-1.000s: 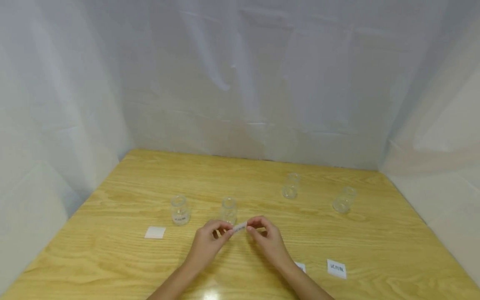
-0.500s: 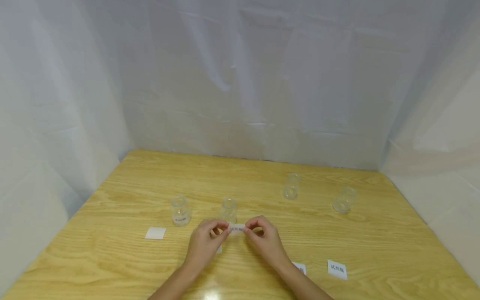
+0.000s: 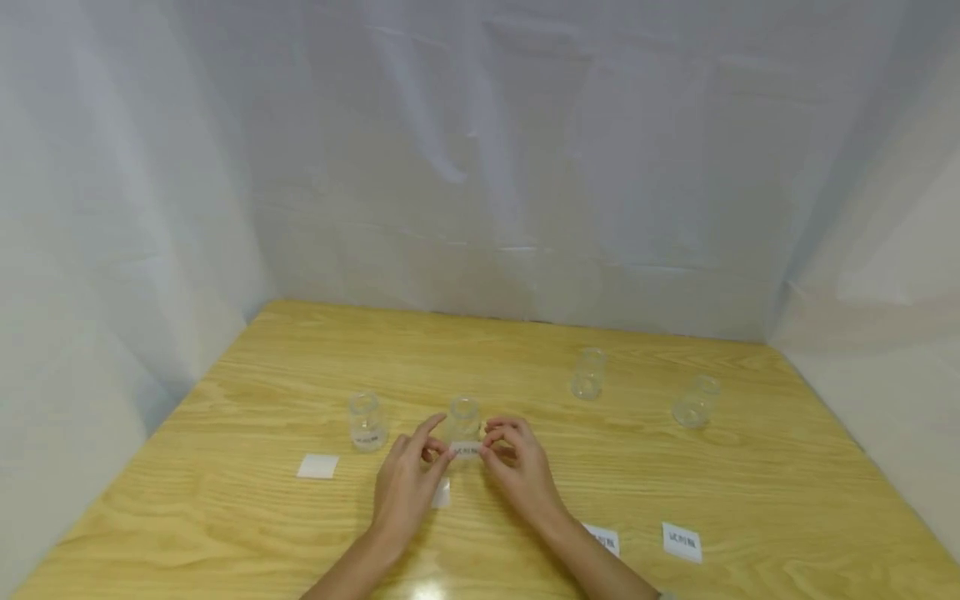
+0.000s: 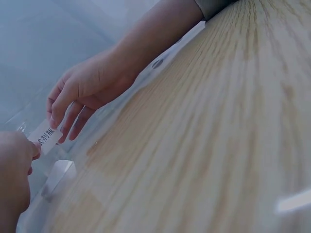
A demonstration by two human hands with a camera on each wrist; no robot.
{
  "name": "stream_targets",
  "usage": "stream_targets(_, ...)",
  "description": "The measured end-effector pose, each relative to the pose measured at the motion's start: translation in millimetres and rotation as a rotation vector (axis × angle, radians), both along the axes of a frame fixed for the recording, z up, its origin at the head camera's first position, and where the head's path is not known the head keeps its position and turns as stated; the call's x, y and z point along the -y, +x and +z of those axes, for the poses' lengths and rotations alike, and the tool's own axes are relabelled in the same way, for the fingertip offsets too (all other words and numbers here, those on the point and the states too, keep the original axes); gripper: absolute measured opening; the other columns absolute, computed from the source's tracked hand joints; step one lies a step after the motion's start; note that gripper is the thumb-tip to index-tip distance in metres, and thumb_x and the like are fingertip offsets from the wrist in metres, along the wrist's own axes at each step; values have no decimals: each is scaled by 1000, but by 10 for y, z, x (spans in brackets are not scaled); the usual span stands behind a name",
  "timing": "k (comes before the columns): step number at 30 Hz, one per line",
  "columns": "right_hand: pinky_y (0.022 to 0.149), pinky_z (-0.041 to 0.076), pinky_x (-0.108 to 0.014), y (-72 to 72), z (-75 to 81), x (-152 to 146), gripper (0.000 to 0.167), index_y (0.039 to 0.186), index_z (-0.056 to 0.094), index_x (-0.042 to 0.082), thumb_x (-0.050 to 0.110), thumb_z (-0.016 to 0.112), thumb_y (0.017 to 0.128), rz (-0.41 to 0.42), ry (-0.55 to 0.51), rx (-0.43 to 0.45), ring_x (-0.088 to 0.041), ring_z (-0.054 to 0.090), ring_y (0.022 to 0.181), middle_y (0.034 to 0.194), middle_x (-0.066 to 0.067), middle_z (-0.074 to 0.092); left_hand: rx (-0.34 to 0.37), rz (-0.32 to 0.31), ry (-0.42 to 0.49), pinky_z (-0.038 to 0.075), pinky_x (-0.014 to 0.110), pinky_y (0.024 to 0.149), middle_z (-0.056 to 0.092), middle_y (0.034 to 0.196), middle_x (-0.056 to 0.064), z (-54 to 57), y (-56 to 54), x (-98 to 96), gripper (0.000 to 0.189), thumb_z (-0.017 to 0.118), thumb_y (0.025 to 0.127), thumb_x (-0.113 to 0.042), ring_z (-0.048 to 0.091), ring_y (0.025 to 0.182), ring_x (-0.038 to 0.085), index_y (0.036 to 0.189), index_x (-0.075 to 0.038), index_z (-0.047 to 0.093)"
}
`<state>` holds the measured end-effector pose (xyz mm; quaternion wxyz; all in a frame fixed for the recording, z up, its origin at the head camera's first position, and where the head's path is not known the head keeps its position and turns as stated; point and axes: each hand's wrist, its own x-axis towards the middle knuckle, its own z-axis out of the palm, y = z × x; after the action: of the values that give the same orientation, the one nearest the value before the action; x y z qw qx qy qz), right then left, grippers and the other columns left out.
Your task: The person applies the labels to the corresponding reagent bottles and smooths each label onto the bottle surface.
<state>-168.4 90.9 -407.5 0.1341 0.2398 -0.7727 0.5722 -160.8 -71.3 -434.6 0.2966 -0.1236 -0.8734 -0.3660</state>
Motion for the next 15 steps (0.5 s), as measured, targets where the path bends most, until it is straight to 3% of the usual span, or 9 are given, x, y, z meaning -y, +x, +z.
stream_targets(5,78,50,-43,-41,-53,17,7,83,56,-9,-14,60,80,16,-8,-20,-43,52,99,109,-30,49,-46,-1,-25,42,19,52,63,80,0,-22,-40,15,52,76,72,-5,52,68,14,121,-2,56)
stream_targets(15,81,49,-40,-74,-68,32,7,83,56,-8,-13,59,82,15,8,-12,-42,53,100,109,-28,50,3,-11,-26,44,21,54,64,79,-1,-29,-81,7,50,75,74,-3,54,71,14,121,-4,58)
